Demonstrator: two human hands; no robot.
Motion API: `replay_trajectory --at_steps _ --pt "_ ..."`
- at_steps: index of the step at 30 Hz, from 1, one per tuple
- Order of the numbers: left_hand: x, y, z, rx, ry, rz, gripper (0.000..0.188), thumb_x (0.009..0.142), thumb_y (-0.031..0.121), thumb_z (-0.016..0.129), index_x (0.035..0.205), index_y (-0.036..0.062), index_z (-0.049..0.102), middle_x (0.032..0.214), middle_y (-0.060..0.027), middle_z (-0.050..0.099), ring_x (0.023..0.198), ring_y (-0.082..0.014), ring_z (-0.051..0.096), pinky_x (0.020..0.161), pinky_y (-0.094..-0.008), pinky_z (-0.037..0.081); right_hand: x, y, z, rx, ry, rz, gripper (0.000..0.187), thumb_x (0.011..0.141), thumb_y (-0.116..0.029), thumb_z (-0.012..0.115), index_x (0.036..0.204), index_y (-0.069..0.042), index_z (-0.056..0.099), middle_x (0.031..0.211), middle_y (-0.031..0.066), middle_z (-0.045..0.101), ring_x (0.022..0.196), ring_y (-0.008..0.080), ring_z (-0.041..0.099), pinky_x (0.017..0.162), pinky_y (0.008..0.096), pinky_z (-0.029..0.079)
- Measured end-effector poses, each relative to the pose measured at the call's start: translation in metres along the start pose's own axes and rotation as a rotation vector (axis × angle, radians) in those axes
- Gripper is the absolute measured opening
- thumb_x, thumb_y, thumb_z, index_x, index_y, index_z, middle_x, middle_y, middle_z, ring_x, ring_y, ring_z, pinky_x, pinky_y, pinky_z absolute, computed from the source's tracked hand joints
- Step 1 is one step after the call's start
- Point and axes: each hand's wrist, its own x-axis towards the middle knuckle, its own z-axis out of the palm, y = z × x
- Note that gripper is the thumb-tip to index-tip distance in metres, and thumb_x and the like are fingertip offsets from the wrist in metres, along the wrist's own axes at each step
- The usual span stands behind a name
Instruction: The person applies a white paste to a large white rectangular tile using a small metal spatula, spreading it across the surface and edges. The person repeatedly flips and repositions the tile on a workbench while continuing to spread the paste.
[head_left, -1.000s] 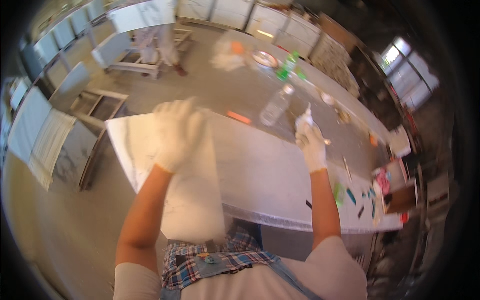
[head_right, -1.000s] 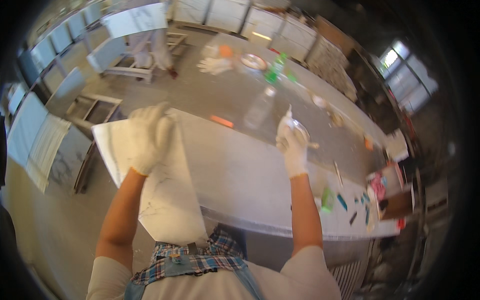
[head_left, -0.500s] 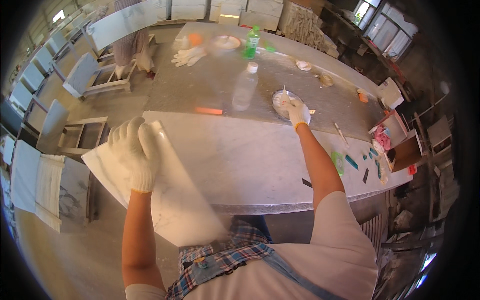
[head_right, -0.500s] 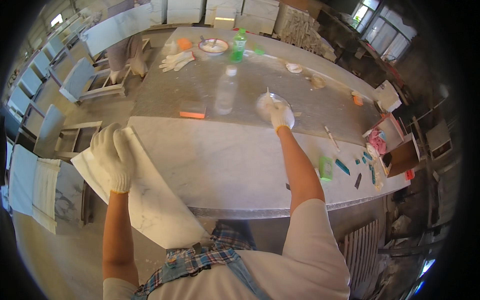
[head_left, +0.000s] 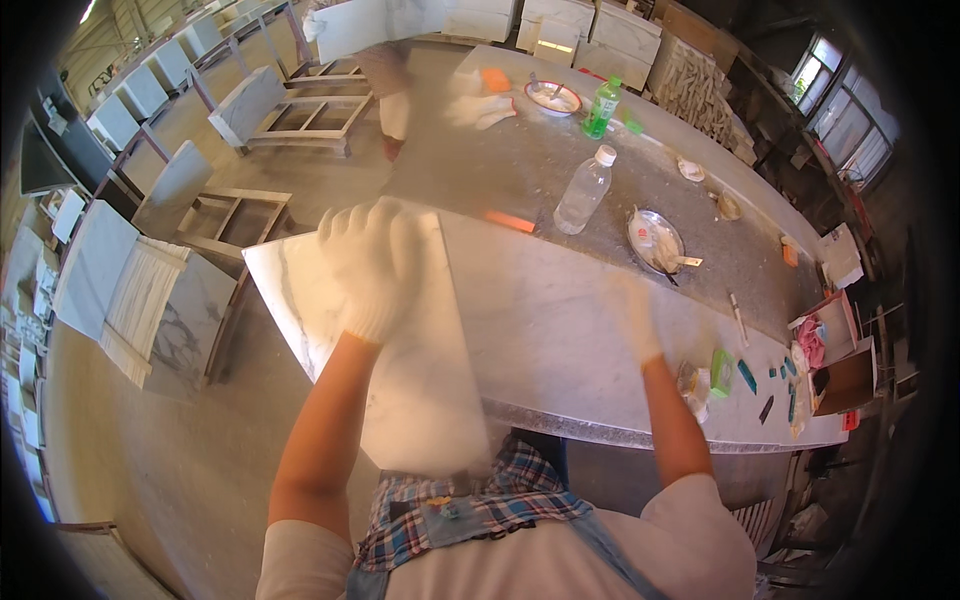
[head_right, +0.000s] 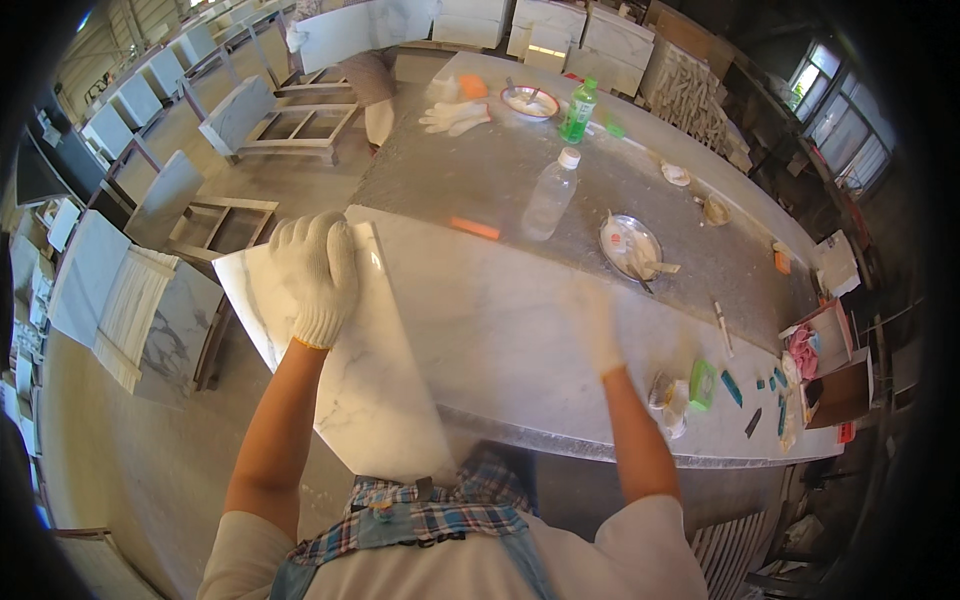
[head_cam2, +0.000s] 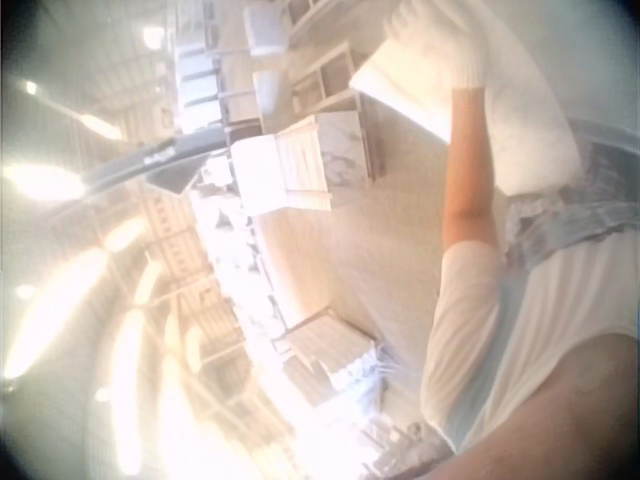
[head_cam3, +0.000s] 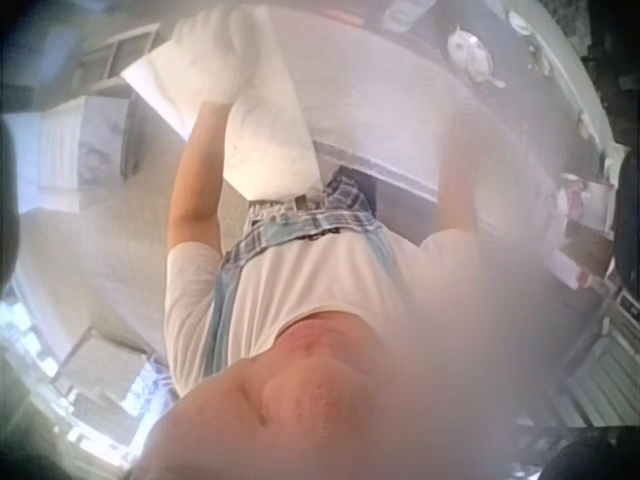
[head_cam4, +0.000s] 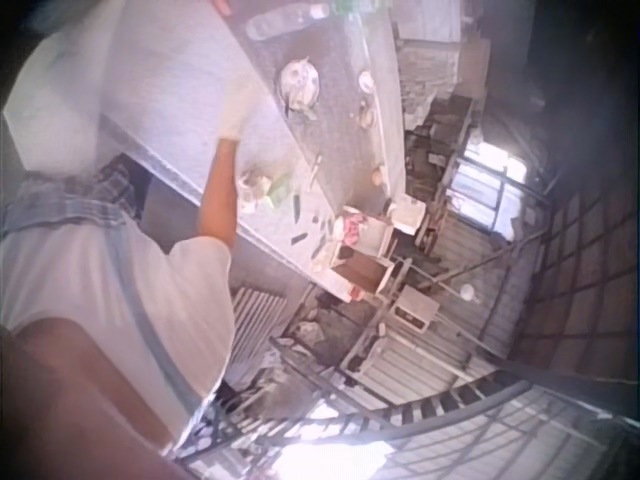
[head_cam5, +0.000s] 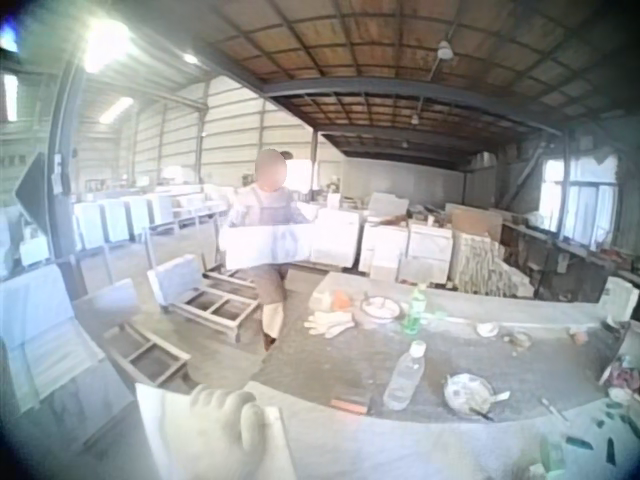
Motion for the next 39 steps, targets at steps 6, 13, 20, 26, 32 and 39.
replay_trajectory --at_steps 6,13,20,26,32,39 --pt "-0.003 -0.002 -0.001 -0.018 -0.066 -0.041 0.019 0.090 0.020 0.055 0.096 0.0078 0.068 0.089 -0.0127 0.068 0.090 -0.0349 0.060 0.094 -0.0478 0.041 -0.168 -0.105 0.018 0.067 -1.008 -0.466 0.040 0.098 -0.035 0.060 0.115 0.000 0.070 0.108 0.0180 0.073 0.094 0.0332 0.071 0.087 0.0401 0.055" --pt "0.003 0.002 -0.005 -0.034 0.015 -0.032 0.021 0.091 0.024 0.058 0.102 0.0082 0.068 0.096 -0.0147 0.067 0.095 -0.0351 0.059 0.097 -0.0492 0.040 -0.204 -0.119 0.070 0.070 -0.813 0.259 0.046 0.093 -0.041 0.063 0.117 -0.002 0.068 0.097 0.0211 0.073 0.087 0.0356 0.070 0.079 0.0435 0.054" --pt "-0.050 -0.037 -0.024 0.160 0.215 -0.241 0.045 0.090 0.027 0.064 0.125 -0.0011 0.057 0.125 -0.0247 0.058 0.114 -0.0437 0.054 0.102 -0.0523 0.040 -0.227 -0.084 0.155 0.428 -0.442 0.190 0.044 0.095 -0.040 0.063 0.114 0.000 0.069 0.096 0.0230 0.072 0.087 0.0317 0.072 0.077 0.0395 0.053" --pt "-0.157 -0.129 -0.032 -0.126 0.222 -1.006 0.053 0.097 0.046 0.060 0.114 -0.0043 0.062 0.111 -0.0152 0.063 0.095 -0.0288 0.060 0.083 -0.0420 0.048 -0.231 -0.081 0.159 0.293 -0.388 0.260 0.045 0.095 -0.043 0.063 0.110 -0.002 0.070 0.094 0.0260 0.071 0.090 0.0351 0.072 0.078 0.0412 0.054" --pt "-0.180 -0.156 -0.052 -0.826 -0.023 -1.385 0.051 0.094 0.053 0.067 0.086 0.0024 0.069 0.074 0.0028 0.057 0.065 -0.0082 0.047 0.058 -0.0257 0.037 -0.226 -0.083 0.160 0.200 -0.431 0.230 0.046 0.094 -0.046 0.062 0.109 -0.003 0.071 0.094 0.0258 0.071 0.093 0.0380 0.071 0.077 0.0425 0.054" --pt "-0.178 -0.154 -0.064 -0.834 0.028 -1.428 0.052 0.093 0.053 0.068 0.091 0.0016 0.070 0.075 0.0030 0.057 0.064 -0.0094 0.049 0.056 -0.0277 0.037 -0.243 -0.088 0.153 0.320 -0.286 0.100 0.045 0.095 -0.044 0.062 0.109 -0.003 0.071 0.095 0.0255 0.071 0.090 0.0392 0.071 0.077 0.0421 0.055"
